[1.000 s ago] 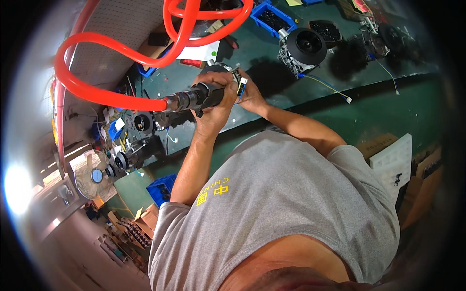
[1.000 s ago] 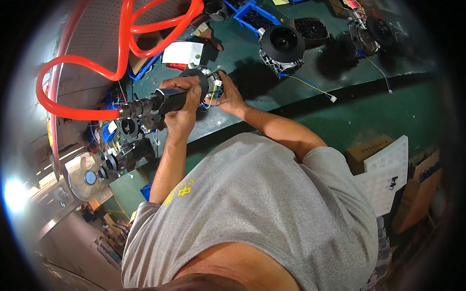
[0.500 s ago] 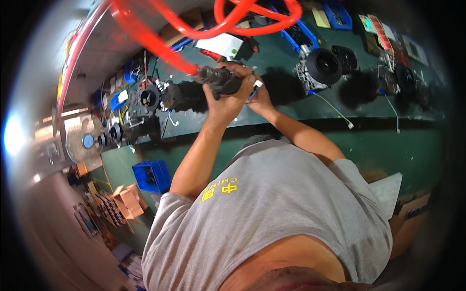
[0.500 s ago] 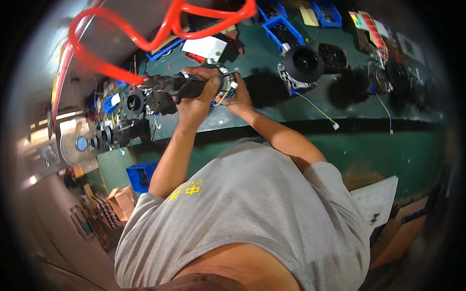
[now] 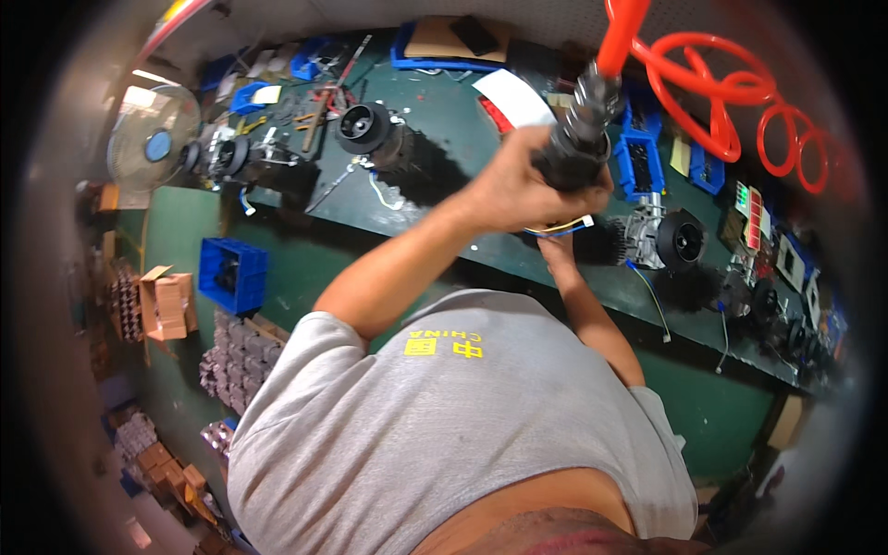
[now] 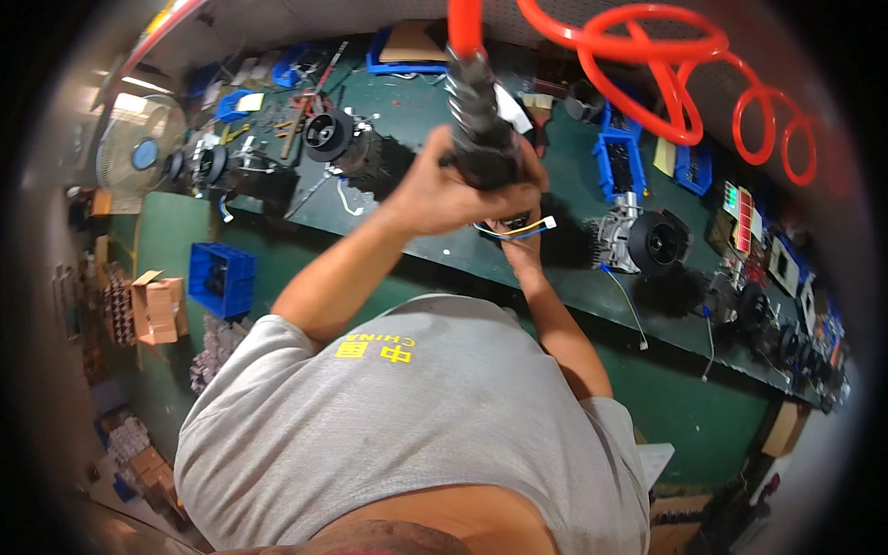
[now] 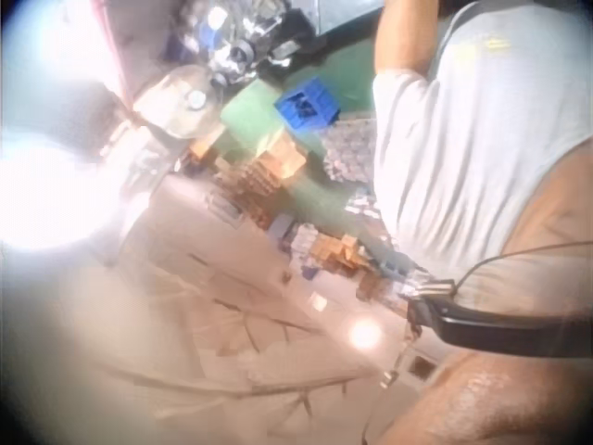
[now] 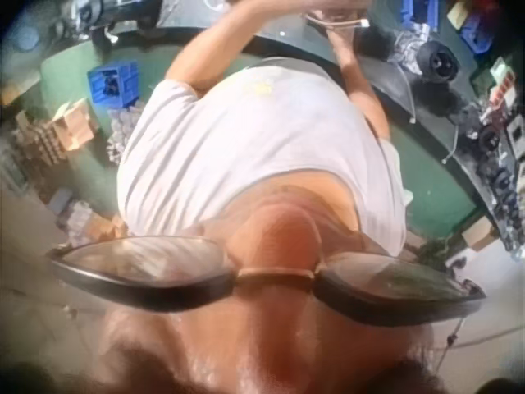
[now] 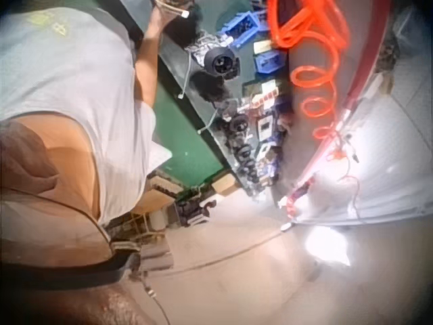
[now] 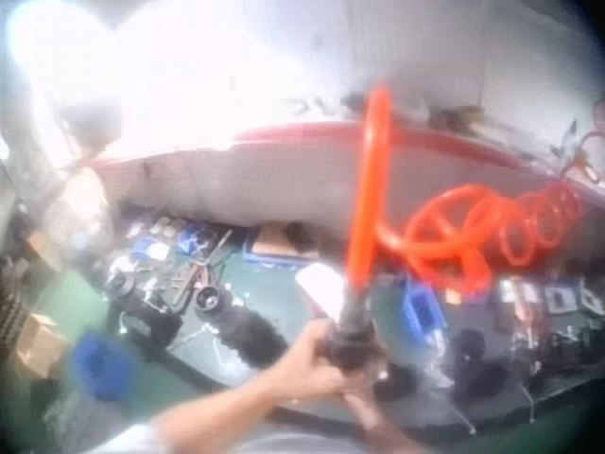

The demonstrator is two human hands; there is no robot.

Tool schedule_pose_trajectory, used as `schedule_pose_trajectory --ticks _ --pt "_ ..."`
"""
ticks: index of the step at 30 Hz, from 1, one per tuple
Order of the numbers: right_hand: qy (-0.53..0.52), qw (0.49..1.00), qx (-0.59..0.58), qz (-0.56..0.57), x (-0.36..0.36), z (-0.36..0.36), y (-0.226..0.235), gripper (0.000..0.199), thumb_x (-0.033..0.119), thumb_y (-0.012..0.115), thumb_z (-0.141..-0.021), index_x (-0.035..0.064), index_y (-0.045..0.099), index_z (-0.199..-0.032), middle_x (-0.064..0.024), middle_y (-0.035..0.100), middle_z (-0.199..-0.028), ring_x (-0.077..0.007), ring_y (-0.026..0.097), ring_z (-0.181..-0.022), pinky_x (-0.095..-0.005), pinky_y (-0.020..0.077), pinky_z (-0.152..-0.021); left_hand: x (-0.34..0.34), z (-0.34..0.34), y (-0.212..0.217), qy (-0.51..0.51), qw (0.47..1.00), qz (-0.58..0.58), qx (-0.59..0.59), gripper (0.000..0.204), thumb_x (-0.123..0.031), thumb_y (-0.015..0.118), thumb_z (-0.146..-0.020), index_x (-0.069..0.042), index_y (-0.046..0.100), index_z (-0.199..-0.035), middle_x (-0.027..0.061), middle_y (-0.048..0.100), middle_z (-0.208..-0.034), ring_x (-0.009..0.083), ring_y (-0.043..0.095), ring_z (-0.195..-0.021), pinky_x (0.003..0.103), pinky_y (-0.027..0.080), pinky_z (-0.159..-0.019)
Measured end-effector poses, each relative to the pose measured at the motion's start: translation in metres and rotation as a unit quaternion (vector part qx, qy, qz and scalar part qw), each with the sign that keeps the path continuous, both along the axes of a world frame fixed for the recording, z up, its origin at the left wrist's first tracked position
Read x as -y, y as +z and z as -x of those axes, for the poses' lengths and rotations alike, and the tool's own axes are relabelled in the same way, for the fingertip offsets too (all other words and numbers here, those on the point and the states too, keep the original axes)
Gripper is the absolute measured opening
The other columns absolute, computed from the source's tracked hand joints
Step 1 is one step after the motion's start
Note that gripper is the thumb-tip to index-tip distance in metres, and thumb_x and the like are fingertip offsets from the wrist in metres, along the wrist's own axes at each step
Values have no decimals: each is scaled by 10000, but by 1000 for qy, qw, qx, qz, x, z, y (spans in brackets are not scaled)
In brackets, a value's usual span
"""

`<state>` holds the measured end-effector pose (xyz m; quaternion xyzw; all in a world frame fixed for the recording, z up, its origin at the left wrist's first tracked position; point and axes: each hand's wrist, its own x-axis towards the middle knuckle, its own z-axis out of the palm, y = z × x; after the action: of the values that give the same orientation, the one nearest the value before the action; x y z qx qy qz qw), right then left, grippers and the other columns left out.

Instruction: The person uses a pneumatic screwdriver to fasten screws into several small electric motors on a workbench. They pick up each motor, apply the tool to the screw holes, and place the finished units back on the table.

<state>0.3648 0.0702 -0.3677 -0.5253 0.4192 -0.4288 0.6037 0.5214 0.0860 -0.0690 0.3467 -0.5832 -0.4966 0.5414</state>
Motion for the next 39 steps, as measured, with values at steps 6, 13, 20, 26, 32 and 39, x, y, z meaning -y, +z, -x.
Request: schedule_pose_trajectory --ticks 6,13,20,26,32,39 --pt "-17 986 -30 161 4 -9 -1 552 125 807 -894 65 557 -1382 -61 637 -1312 -189 608 -1172 -346 474 -1023 24 -77 8 120 988 48 82 190 -66 802 -842 -19 696 -993 38 725 -844 105 691 -779 287 580 -719" --pt "16 936 -280 212 9 -5 2 451 281 794 -910 38 654 -1264 -75 654 -1246 -238 594 -1136 -397 457 -1009 49 -92 -33 182 980 68 -35 95 -41 774 -863 -7 710 -925 31 712 -819 95 668 -732 264 553 -675" --pt "-39 977 -202 63 1 -9 -6 489 257 849 -876 60 643 -1274 -39 657 -1221 -193 590 -1111 -370 472 -983 56 -97 -60 170 982 25 -74 79 -48 759 -865 -3 725 -920 22 718 -860 92 645 -786 268 533 -728" --pt "-58 996 -60 -40 -1 -15 4 450 156 856 -870 80 650 -1263 -11 675 -1163 -149 608 -1059 -337 508 -930 59 -97 -62 184 980 32 -65 73 -50 762 -879 -4 730 -926 13 708 -844 81 631 -759 254 520 -701" --pt "-37 989 -135 48 -2 -9 -4 479 115 791 -911 32 591 -1338 -55 650 -1258 -174 628 -1112 -325 539 -939 58 -97 -60 163 980 18 -110 65 -48 758 -892 0 729 -924 -10 679 -801 56 597 -712 226 481 -646" --pt "-58 996 -9 -64 -4 -8 -6 529 163 799 -914 50 560 -1373 -57 609 -1307 -197 609 -1152 -337 531 -969 62 -96 -64 176 982 41 -50 55 -46 753 -897 -4 726 -920 -4 678 -826 65 605 -739 236 493 -661"
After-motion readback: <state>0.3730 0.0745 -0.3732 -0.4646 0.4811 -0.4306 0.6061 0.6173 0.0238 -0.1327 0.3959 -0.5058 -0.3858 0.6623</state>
